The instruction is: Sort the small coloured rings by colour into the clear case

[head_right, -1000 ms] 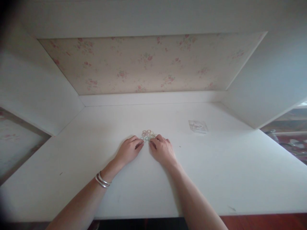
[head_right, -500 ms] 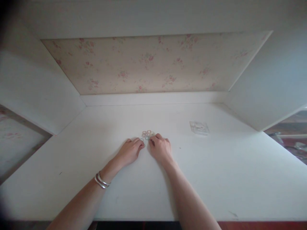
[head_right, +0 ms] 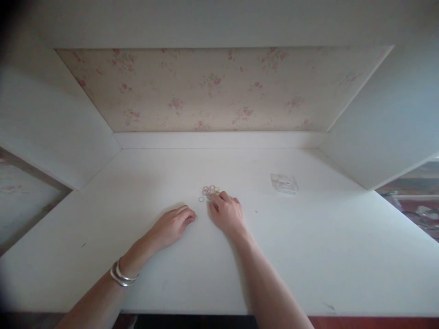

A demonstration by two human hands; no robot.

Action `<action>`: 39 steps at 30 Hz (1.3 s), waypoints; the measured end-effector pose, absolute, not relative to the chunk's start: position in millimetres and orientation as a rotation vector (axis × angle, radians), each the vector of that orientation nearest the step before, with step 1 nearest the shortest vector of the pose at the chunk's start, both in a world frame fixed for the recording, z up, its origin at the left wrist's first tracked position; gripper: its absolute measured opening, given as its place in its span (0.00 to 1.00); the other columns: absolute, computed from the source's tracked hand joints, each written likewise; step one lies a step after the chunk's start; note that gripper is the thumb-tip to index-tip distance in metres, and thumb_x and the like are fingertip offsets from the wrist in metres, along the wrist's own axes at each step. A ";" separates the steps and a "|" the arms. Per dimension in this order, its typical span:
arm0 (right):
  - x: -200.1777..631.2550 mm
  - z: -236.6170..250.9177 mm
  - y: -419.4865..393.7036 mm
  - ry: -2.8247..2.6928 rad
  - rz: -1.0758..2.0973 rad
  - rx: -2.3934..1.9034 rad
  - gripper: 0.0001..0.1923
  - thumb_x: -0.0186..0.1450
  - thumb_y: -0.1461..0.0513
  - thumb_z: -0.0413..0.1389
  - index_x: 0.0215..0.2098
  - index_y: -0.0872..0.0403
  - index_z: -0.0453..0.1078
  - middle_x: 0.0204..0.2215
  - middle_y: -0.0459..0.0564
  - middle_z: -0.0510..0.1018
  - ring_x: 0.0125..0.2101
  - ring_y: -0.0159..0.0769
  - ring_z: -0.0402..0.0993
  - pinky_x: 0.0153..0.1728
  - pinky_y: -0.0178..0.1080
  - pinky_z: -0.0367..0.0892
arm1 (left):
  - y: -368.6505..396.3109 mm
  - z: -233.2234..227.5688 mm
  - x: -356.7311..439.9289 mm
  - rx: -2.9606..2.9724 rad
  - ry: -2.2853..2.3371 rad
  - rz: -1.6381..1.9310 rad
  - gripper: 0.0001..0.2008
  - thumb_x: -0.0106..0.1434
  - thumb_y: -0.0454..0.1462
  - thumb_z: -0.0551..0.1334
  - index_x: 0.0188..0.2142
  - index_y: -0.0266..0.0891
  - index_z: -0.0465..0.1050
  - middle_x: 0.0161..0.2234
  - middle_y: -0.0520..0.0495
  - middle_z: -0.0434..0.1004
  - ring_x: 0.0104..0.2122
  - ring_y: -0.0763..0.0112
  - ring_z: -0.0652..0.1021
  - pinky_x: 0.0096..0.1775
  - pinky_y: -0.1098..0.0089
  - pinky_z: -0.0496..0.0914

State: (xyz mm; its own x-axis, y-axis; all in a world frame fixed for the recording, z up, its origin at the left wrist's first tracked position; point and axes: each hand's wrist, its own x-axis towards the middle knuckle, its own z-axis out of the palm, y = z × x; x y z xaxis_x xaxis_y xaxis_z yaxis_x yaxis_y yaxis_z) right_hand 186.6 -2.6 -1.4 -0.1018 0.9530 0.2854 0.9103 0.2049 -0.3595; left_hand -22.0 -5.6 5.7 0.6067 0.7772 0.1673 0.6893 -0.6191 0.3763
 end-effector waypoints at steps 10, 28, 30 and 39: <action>186.8 -5.1 -0.5 -2.118 0.097 -1.670 0.12 0.66 0.58 0.48 0.38 0.45 0.74 0.34 0.46 0.72 0.32 0.30 0.69 0.36 0.35 0.58 | -0.3 14.7 -26.7 2.467 1.176 0.489 0.09 0.66 0.37 0.54 0.36 0.42 0.73 0.35 0.50 0.77 0.36 0.71 0.75 0.39 0.72 0.67; 192.3 -12.0 -0.3 -1.932 0.257 -1.509 0.12 0.66 0.59 0.48 0.37 0.49 0.74 0.34 0.48 0.73 0.32 0.31 0.71 0.34 0.33 0.63 | 6.3 15.4 -32.7 2.501 1.569 0.304 0.15 0.68 0.42 0.47 0.38 0.45 0.72 0.35 0.50 0.78 0.35 0.68 0.76 0.36 0.70 0.64; 191.7 -11.0 -0.4 -1.927 0.259 -1.508 0.13 0.66 0.59 0.48 0.37 0.49 0.75 0.34 0.48 0.73 0.32 0.31 0.71 0.34 0.33 0.63 | 6.2 15.9 -32.8 2.494 1.575 0.295 0.15 0.68 0.43 0.47 0.38 0.45 0.72 0.36 0.50 0.78 0.35 0.68 0.77 0.35 0.70 0.64; 191.8 -9.0 -0.1 -1.855 0.289 -1.574 0.13 0.66 0.58 0.47 0.38 0.49 0.73 0.35 0.48 0.77 0.34 0.33 0.73 0.37 0.34 0.63 | 6.3 11.9 -32.8 2.471 1.593 0.275 0.15 0.68 0.43 0.46 0.41 0.46 0.71 0.36 0.49 0.78 0.36 0.67 0.77 0.36 0.69 0.64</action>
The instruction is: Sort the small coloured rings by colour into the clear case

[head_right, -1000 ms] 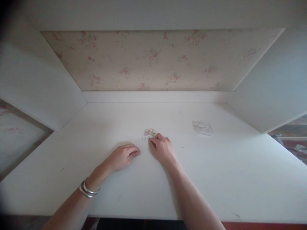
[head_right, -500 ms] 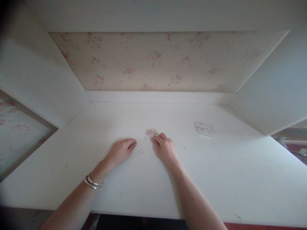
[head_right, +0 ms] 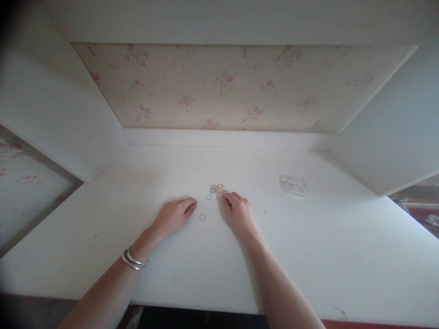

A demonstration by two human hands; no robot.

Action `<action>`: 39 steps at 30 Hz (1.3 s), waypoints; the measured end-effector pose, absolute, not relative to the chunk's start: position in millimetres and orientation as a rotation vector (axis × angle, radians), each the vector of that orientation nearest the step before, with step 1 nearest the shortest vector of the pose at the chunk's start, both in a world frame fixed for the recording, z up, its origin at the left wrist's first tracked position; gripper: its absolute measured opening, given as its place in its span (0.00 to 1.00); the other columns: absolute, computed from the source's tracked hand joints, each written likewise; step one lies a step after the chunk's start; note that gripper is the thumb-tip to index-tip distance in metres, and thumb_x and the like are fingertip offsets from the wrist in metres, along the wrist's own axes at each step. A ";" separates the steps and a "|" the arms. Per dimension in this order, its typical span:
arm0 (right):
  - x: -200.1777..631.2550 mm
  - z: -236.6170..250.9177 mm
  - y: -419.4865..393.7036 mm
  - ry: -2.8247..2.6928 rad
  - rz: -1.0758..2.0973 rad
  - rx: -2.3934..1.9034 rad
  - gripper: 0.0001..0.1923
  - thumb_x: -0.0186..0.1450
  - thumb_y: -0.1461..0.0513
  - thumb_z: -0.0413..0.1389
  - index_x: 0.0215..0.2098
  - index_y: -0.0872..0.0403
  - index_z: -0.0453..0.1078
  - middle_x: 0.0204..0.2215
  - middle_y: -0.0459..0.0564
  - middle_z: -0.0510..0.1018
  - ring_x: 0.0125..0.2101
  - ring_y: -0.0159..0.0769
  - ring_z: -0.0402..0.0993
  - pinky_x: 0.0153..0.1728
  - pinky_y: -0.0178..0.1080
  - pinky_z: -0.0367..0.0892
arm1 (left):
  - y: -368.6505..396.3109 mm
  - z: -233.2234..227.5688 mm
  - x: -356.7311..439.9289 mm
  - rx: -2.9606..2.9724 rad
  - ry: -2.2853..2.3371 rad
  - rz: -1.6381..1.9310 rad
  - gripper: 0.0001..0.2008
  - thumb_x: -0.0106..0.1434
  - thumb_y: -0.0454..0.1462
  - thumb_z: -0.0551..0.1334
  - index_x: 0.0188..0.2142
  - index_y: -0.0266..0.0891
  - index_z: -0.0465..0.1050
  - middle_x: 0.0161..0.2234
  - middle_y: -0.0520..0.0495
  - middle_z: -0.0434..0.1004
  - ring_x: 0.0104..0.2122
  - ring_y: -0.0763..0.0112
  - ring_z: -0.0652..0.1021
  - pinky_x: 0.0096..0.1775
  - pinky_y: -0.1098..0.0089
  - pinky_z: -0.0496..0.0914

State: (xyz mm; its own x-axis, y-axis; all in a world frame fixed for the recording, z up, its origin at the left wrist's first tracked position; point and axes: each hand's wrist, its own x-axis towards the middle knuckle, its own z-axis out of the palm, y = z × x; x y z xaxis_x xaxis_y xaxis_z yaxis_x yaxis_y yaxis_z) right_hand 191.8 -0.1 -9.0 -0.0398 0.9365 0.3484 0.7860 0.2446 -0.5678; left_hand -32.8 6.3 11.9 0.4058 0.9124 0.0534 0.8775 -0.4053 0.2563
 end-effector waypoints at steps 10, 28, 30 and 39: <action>196.2 -11.6 1.2 -1.724 0.329 -1.701 0.14 0.66 0.57 0.46 0.41 0.48 0.72 0.34 0.47 0.79 0.32 0.35 0.74 0.34 0.35 0.64 | 5.4 15.2 -32.9 2.489 1.596 0.246 0.15 0.68 0.43 0.46 0.41 0.46 0.71 0.36 0.49 0.78 0.34 0.67 0.77 0.35 0.69 0.64; 167.3 -11.0 -31.7 -2.258 0.145 -1.332 0.14 0.68 0.60 0.47 0.41 0.46 0.74 0.32 0.48 0.69 0.27 0.27 0.65 0.29 0.31 0.62 | 3.9 17.1 -30.6 2.454 1.639 0.174 0.16 0.69 0.43 0.45 0.43 0.45 0.69 0.34 0.48 0.78 0.33 0.67 0.77 0.34 0.70 0.64; 167.7 -12.0 -31.5 -2.280 0.147 -1.336 0.13 0.67 0.60 0.47 0.41 0.46 0.74 0.32 0.47 0.68 0.26 0.27 0.65 0.28 0.31 0.61 | 4.3 16.0 -30.8 2.473 1.633 0.173 0.16 0.69 0.43 0.44 0.43 0.45 0.69 0.34 0.48 0.78 0.33 0.67 0.78 0.33 0.70 0.64; 167.1 -9.2 -32.0 -2.329 0.170 -1.336 0.13 0.67 0.62 0.48 0.40 0.45 0.74 0.32 0.46 0.67 0.26 0.27 0.64 0.27 0.30 0.59 | 4.1 15.5 -30.6 2.461 1.616 0.199 0.15 0.69 0.42 0.44 0.43 0.45 0.68 0.35 0.48 0.78 0.34 0.67 0.77 0.34 0.69 0.64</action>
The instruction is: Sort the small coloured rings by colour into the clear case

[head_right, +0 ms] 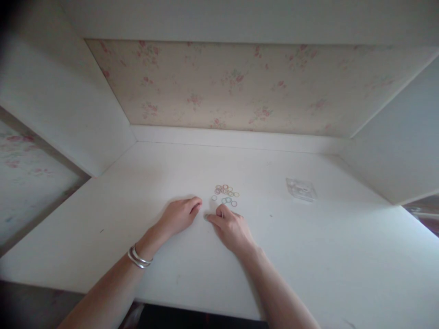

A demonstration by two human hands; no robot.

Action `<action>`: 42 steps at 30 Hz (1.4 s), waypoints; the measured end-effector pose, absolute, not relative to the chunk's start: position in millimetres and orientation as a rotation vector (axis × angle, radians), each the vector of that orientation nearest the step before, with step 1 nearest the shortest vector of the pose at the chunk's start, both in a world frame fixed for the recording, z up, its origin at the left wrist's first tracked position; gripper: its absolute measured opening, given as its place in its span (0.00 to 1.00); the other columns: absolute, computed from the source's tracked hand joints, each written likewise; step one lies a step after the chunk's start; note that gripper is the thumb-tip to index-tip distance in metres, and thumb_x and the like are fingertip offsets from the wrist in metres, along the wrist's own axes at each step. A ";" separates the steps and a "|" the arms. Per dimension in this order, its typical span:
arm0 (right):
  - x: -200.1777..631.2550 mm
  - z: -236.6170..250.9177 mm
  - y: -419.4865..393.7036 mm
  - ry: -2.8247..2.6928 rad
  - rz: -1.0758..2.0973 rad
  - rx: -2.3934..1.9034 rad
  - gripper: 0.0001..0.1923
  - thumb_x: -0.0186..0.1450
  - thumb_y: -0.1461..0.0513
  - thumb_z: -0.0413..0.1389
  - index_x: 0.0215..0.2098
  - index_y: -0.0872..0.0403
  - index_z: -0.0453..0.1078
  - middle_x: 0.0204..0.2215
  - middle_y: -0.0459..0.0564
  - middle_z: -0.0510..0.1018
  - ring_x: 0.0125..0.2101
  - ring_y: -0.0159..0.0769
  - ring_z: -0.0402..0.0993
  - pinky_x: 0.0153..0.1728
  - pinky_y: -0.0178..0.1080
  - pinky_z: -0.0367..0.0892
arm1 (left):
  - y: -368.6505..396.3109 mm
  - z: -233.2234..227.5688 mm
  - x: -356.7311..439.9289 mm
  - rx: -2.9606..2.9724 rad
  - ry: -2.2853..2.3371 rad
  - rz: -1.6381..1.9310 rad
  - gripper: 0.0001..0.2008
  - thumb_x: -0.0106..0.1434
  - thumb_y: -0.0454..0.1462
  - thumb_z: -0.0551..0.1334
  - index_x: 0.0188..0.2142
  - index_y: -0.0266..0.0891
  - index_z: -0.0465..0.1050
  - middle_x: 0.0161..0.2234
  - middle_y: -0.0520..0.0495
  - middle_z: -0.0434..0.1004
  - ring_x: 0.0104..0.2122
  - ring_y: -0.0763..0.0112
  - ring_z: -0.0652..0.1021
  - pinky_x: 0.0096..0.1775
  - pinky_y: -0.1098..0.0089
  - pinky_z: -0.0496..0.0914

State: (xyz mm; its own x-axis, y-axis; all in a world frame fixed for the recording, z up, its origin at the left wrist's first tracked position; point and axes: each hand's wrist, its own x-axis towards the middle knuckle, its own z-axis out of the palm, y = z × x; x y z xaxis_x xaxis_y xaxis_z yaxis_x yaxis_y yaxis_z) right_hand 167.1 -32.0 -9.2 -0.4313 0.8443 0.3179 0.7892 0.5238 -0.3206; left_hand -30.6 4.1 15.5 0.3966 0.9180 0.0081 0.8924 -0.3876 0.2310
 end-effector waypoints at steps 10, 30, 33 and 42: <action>167.1 -8.1 -31.5 -2.359 0.165 -1.325 0.13 0.66 0.62 0.47 0.40 0.43 0.74 0.32 0.46 0.68 0.25 0.27 0.64 0.27 0.31 0.58 | 4.0 17.9 -29.6 2.429 1.619 0.196 0.15 0.69 0.42 0.45 0.43 0.45 0.68 0.37 0.49 0.78 0.35 0.67 0.77 0.36 0.69 0.64; 184.4 1.3 -35.4 -2.273 0.279 -1.301 0.13 0.66 0.63 0.47 0.36 0.49 0.74 0.32 0.46 0.71 0.28 0.26 0.68 0.31 0.30 0.63 | 4.0 18.0 -29.9 2.442 1.620 0.194 0.14 0.68 0.41 0.46 0.42 0.46 0.69 0.36 0.49 0.78 0.35 0.68 0.77 0.36 0.70 0.64; 182.1 0.4 -36.5 -2.324 0.246 -1.308 0.14 0.66 0.62 0.47 0.35 0.48 0.74 0.32 0.46 0.71 0.26 0.26 0.67 0.29 0.30 0.62 | 4.2 16.4 -30.8 2.459 1.603 0.224 0.14 0.68 0.42 0.45 0.43 0.46 0.69 0.36 0.49 0.77 0.34 0.67 0.77 0.35 0.69 0.64; 187.7 -1.3 -27.3 -1.970 0.186 -1.535 0.14 0.66 0.59 0.46 0.35 0.49 0.75 0.30 0.47 0.74 0.26 0.28 0.69 0.29 0.31 0.61 | 5.7 13.0 -31.4 2.469 1.571 0.276 0.14 0.68 0.42 0.46 0.41 0.46 0.69 0.36 0.49 0.77 0.36 0.67 0.76 0.36 0.69 0.64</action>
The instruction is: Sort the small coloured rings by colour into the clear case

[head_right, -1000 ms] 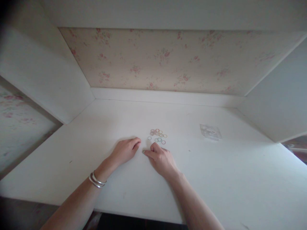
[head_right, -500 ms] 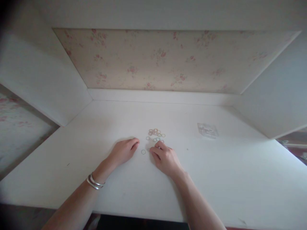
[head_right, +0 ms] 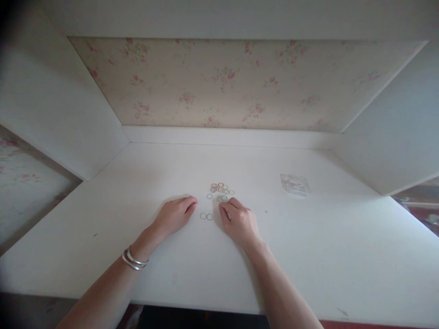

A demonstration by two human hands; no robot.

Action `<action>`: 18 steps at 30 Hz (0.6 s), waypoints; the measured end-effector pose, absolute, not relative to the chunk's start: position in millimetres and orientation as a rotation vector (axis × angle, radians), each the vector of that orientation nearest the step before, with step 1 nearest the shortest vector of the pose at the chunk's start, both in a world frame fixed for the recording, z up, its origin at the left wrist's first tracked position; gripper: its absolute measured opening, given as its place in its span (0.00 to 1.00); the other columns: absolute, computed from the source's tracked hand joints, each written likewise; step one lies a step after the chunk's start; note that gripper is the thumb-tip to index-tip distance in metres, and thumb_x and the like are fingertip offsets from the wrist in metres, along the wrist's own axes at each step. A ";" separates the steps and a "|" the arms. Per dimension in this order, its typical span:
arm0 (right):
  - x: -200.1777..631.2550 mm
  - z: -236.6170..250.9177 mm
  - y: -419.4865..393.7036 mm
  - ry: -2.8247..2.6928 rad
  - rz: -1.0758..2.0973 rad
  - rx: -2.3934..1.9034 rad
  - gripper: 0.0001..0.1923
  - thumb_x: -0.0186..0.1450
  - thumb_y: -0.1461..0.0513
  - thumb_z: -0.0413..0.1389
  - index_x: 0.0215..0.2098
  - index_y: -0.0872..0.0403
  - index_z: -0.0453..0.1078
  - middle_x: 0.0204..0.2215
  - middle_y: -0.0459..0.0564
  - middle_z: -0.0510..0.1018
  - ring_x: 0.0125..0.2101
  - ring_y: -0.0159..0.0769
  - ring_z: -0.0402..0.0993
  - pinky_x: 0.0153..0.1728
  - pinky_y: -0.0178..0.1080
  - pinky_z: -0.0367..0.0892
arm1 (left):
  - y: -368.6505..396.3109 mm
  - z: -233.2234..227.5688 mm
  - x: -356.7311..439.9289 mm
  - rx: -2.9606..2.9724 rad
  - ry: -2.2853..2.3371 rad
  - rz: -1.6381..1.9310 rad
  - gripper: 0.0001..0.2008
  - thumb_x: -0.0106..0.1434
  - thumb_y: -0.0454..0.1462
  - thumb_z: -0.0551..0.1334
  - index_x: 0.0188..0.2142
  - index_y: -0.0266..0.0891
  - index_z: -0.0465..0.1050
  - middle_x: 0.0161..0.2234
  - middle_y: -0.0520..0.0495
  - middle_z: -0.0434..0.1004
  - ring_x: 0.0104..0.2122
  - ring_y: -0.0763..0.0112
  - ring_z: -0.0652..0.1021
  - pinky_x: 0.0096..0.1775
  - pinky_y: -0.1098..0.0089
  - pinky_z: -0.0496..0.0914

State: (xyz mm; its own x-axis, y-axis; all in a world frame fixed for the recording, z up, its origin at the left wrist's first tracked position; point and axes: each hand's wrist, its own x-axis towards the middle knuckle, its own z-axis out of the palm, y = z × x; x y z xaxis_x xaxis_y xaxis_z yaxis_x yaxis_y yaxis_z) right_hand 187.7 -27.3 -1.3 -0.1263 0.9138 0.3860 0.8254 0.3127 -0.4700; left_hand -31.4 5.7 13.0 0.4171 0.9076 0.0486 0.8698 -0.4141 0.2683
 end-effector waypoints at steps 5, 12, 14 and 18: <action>197.8 -2.0 -17.9 -1.719 0.166 -1.733 0.12 0.64 0.58 0.49 0.32 0.49 0.75 0.27 0.45 0.74 0.25 0.29 0.68 0.27 0.32 0.60 | 4.9 14.2 -27.2 2.452 1.559 0.315 0.14 0.68 0.41 0.47 0.40 0.44 0.70 0.38 0.49 0.77 0.38 0.68 0.76 0.38 0.70 0.64; 196.3 -1.7 -16.8 -1.773 0.278 -1.849 0.13 0.64 0.58 0.48 0.34 0.47 0.75 0.30 0.45 0.74 0.28 0.30 0.70 0.29 0.32 0.58 | 9.0 11.0 -19.2 2.401 1.532 0.476 0.11 0.67 0.40 0.50 0.39 0.45 0.72 0.38 0.51 0.77 0.37 0.71 0.75 0.39 0.72 0.65; 195.2 -0.1 -17.3 -1.774 0.300 -1.868 0.12 0.64 0.58 0.48 0.36 0.46 0.74 0.32 0.44 0.75 0.29 0.30 0.70 0.29 0.32 0.58 | 11.2 9.1 -16.1 2.404 1.516 0.519 0.11 0.66 0.40 0.51 0.38 0.45 0.72 0.38 0.53 0.77 0.37 0.72 0.75 0.39 0.73 0.65; 194.4 1.6 -17.9 -1.792 0.310 -1.898 0.13 0.64 0.58 0.48 0.39 0.44 0.74 0.34 0.43 0.75 0.31 0.30 0.70 0.29 0.33 0.57 | 16.2 6.8 -8.6 2.389 1.513 0.553 0.10 0.66 0.40 0.52 0.38 0.46 0.72 0.38 0.54 0.77 0.37 0.72 0.75 0.38 0.73 0.65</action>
